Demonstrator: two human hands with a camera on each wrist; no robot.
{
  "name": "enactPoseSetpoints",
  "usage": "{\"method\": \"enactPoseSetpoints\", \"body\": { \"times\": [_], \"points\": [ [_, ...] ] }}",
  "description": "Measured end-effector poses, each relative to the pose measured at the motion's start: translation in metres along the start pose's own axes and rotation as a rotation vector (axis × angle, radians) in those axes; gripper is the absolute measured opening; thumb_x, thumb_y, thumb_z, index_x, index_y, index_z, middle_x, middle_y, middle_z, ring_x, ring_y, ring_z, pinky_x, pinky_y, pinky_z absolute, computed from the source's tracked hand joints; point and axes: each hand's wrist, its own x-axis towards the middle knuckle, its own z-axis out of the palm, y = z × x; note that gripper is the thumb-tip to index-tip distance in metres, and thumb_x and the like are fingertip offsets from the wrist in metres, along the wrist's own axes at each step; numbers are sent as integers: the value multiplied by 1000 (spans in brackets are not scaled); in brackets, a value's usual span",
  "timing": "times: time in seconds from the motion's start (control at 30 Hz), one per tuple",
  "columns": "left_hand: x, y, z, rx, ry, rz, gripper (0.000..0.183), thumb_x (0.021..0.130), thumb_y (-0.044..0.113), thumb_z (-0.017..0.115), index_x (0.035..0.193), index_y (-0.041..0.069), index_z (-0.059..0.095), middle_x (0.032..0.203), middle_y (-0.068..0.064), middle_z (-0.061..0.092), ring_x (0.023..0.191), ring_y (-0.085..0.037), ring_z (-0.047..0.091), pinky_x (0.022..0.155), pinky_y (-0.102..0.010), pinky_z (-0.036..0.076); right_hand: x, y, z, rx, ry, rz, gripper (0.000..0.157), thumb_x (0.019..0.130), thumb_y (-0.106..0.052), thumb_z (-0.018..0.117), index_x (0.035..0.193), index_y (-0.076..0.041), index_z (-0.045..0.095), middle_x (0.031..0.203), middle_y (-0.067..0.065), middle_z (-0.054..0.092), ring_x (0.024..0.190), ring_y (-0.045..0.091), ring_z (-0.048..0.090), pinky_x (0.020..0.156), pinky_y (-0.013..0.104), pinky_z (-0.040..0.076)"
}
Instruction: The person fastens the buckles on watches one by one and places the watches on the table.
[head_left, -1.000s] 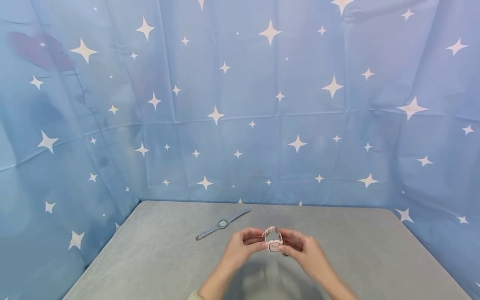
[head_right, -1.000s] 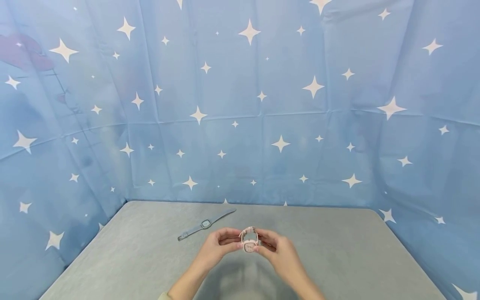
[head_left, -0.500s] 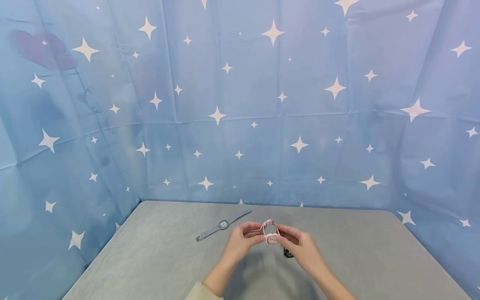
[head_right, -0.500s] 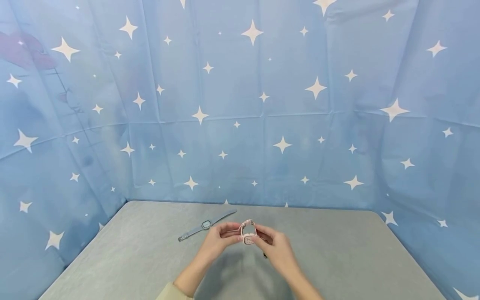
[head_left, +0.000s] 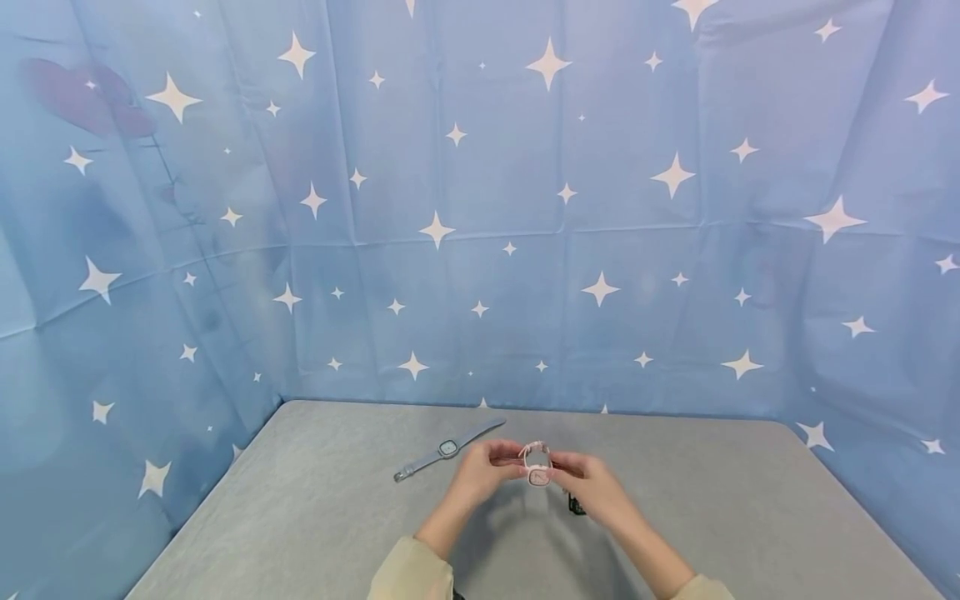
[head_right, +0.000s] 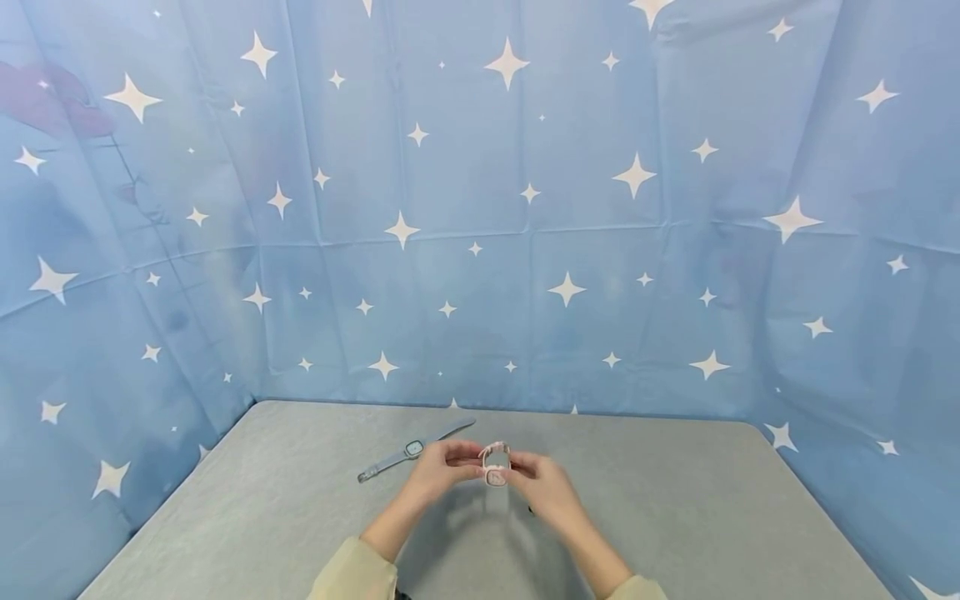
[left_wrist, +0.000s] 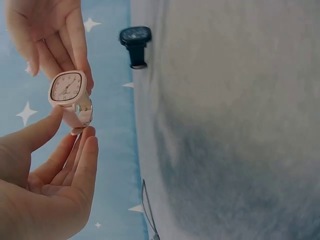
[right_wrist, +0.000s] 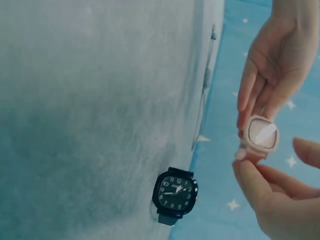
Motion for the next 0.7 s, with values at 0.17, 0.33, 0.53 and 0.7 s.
{"method": "enactPoseSetpoints", "body": {
  "times": [0.17,0.33,0.53,0.7],
  "points": [
    [5,-8,1,111,-39,10,22,84,4,78,104,-4,74,99,-16,76,89,-26,73,74,-31,58,11,13,1,-96,-90,-78,38,94,-11,65,122,15,62,120,31,67,106,38,68,86,42,58],
    [7,-15,4,197,-81,11,21,79,1,80,99,-5,75,91,-15,76,81,-23,73,70,-28,57,18,23,4,-146,-168,-115,27,90,-5,67,107,15,69,101,26,73,83,19,64,67,27,52],
    [6,-15,7,356,-96,-2,16,78,1,82,92,-1,76,84,-9,75,76,-18,68,68,-31,55,18,21,10,-229,-134,-49,16,87,-2,69,96,11,72,89,18,74,80,20,65,66,33,53],
    [5,-13,9,463,-77,-13,15,77,3,83,91,2,76,83,-6,74,76,-16,67,69,-30,54,17,18,16,-327,-70,-48,26,84,0,69,63,-6,55,59,-5,45,57,11,38,53,23,30]
  ]
}}
